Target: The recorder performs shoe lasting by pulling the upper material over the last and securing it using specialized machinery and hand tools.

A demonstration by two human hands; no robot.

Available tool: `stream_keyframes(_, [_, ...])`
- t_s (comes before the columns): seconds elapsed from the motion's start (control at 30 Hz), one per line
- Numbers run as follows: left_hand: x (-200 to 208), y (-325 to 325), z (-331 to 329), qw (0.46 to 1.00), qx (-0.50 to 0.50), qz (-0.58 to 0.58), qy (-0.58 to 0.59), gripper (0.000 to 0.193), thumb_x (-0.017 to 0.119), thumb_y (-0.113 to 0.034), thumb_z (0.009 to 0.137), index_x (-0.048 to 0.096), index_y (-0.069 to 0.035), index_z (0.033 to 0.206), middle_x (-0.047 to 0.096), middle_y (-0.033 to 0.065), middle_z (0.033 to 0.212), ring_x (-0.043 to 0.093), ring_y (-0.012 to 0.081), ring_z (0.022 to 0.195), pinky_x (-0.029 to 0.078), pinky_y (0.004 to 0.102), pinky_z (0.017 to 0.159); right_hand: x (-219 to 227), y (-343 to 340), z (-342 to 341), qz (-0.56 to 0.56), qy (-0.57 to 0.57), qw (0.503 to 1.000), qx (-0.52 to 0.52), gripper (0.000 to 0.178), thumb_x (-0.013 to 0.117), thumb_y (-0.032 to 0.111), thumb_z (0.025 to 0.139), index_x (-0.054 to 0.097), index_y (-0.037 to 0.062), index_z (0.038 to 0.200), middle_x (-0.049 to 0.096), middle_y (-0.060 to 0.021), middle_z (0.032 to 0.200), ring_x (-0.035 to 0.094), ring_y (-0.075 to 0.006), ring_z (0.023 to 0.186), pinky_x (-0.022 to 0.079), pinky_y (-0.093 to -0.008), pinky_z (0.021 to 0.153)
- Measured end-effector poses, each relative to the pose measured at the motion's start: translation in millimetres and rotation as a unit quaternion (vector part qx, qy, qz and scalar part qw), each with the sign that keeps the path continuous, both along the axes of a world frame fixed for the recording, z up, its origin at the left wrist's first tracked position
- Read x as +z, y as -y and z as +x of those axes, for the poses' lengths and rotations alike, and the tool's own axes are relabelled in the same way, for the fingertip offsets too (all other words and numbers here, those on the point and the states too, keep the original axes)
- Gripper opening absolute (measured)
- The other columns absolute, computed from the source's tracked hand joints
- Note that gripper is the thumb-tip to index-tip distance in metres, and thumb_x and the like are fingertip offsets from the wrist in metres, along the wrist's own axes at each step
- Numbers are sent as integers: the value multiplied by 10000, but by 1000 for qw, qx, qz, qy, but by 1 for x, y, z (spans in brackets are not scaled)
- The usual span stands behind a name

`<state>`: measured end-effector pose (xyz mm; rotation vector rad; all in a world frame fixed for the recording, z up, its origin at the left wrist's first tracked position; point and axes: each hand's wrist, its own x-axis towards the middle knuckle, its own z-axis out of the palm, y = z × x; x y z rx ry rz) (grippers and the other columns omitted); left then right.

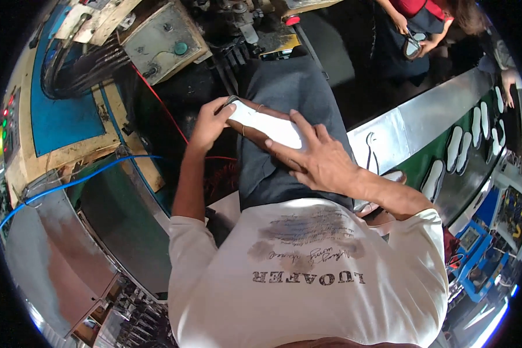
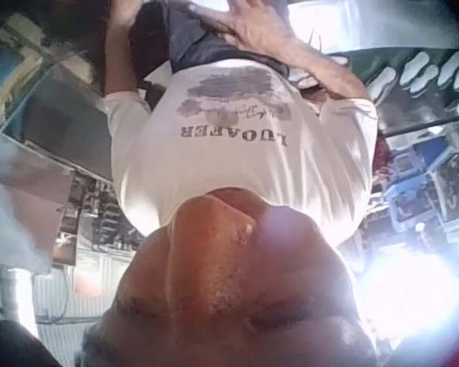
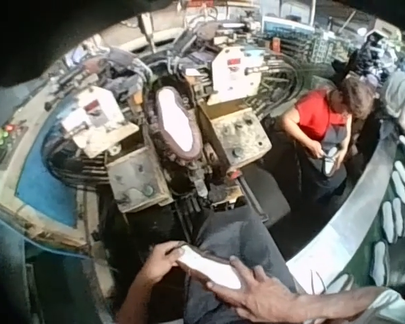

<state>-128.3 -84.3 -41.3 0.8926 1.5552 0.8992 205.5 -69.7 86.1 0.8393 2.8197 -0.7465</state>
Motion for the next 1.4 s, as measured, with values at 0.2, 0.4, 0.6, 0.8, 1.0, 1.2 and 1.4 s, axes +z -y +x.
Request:
stream_keyframes(0.2, [-15,19,13,971,71,105,-201,321,597,-214,1102,760,34,1226,779,265,1041,788,329,1000,573,416,894,2,-7,-7,-3,-44,998,46,732,878,266,845,638,388,1526,238,-336,1741,567,-533,1275,648,-532,922])
stream_keyframes(0.4, [10,-14,11,990,-34,60,-127,369,594,-256,1122,735,38,1296,795,227,1143,763,276,1115,552,392,981,-2,-5,13,-30,-67,997,-8,665,856,296,868,682,372,1505,260,-337,1737,586,-521,1278,616,-560,985])
stream_keyframes(0.6, [85,-215,-57,950,194,244,-3,642,693,-377,1097,531,10,1584,607,177,1558,600,285,1384,461,419,1162,29,-31,37,69,-175,963,-193,675,912,298,824,732,307,1475,307,-379,1708,607,-540,1304,565,-568,1079])
stream_keyframes(0.8, [161,-341,-52,920,126,101,357,632,777,-345,1013,553,-10,1501,699,172,1401,687,339,1257,536,552,1137,88,-130,-5,226,-164,931,-234,777,882,282,817,645,378,1550,302,-323,1730,593,-520,1323,585,-578,1053])
stream_keyframes(1.0, [155,-216,-75,906,64,141,394,704,656,-220,1013,406,57,1610,635,249,1452,676,406,1300,552,547,1143,95,-251,-107,295,-232,911,-173,723,834,372,876,608,419,1561,333,-329,1699,614,-571,1202,598,-596,1013])
stream_keyframes(1.2, [113,-51,-61,895,59,164,411,1208,655,-795,938,206,3,1726,518,367,1569,592,543,1390,499,694,1153,55,-303,-189,282,-239,912,-179,721,827,399,890,587,451,1568,282,-326,1722,609,-585,1207,605,-623,1001])
stream_keyframes(1.4, [75,37,-37,830,171,114,519,1202,633,-823,938,209,-30,1734,509,377,1571,580,595,1376,487,737,1140,42,-304,-193,258,-207,923,-196,731,790,428,945,518,443,1624,250,-338,1717,573,-593,1283,599,-622,1027])
